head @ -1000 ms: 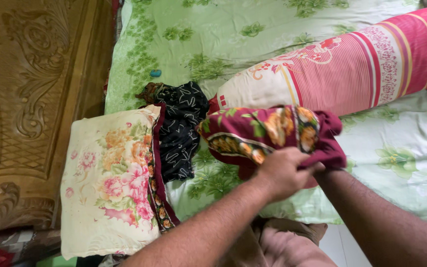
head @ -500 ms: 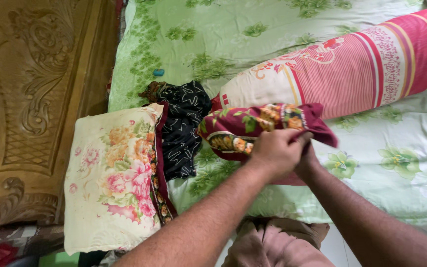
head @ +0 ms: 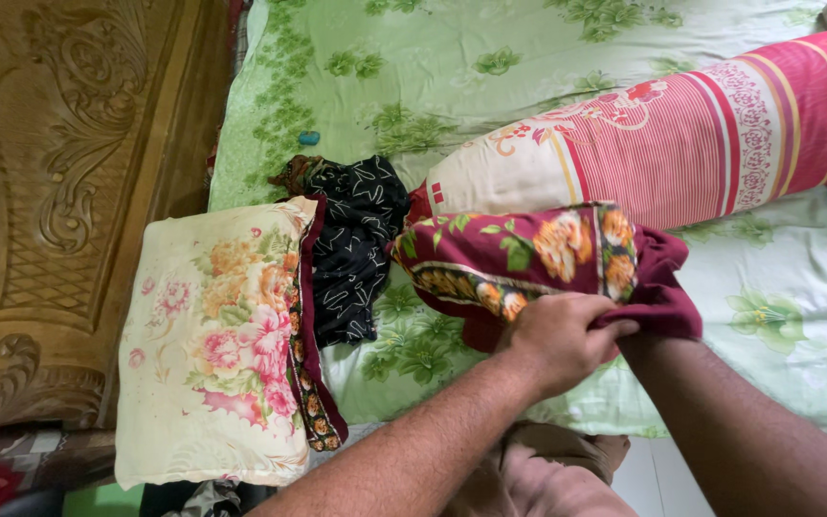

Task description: The person puts a floral pillowcase onto a blue pillow and then a maroon pillowcase onto a red pillow. They manipulate the fabric to cover the pillows completely and smooth the surfaces.

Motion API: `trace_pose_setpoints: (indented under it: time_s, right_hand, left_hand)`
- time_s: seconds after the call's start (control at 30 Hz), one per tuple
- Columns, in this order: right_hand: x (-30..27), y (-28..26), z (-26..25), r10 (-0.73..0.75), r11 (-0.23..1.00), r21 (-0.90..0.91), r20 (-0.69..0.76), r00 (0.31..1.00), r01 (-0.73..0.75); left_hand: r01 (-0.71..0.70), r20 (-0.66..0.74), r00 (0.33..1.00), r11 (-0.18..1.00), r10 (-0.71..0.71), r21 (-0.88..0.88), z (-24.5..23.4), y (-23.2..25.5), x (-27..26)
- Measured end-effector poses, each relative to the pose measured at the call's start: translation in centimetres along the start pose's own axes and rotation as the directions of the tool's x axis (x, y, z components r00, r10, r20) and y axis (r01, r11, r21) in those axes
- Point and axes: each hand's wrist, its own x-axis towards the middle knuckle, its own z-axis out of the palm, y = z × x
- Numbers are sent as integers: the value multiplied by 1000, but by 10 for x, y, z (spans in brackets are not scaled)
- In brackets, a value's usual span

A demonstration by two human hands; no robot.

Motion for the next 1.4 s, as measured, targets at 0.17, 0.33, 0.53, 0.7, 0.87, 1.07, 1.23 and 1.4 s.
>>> trace_pose_setpoints:
  time_s: [0.17,0.33,0.53,0.7,0.87,1.07,1.23,1.4]
  right_hand:
    - [4,-66,35,-291,721,-536,342,894,440]
    - [-4,-110,71,-295,40,-815,543,786,578]
    - [-16,-131,80,-172,288,-897,295,940,335]
    - [-28,-136,82,-148,52,-935,341,928,352]
    - [-42,-130,83,-124,363,-860,337,933,358]
    - [-43,-97,40,320,947,58,-41,947,-317]
    - [-56,-87,22,27,342,-939,-31,999,-39]
    - [-44,-88,17,60,-5,-973,230,971,230]
  left_hand:
    - [93,-61,995,972,-81,216,-9,-13,1]
    - [57,20,997,914,-71,402,-25,-7,19]
    - [161,-122,984,952,-132,260,-44,-28,13]
    - [716,-343,511,611,-788,-338,-62,-113,11]
    - [581,-64,527,414,-847,-701,-58,-185,14]
    - [576,122,614,338,-780,-744,-52,-185,16]
    - [519,-18,683,503,-730,-692,-30,-180,26]
    - [466,-6,671,428,-741,-774,-32,-168,42]
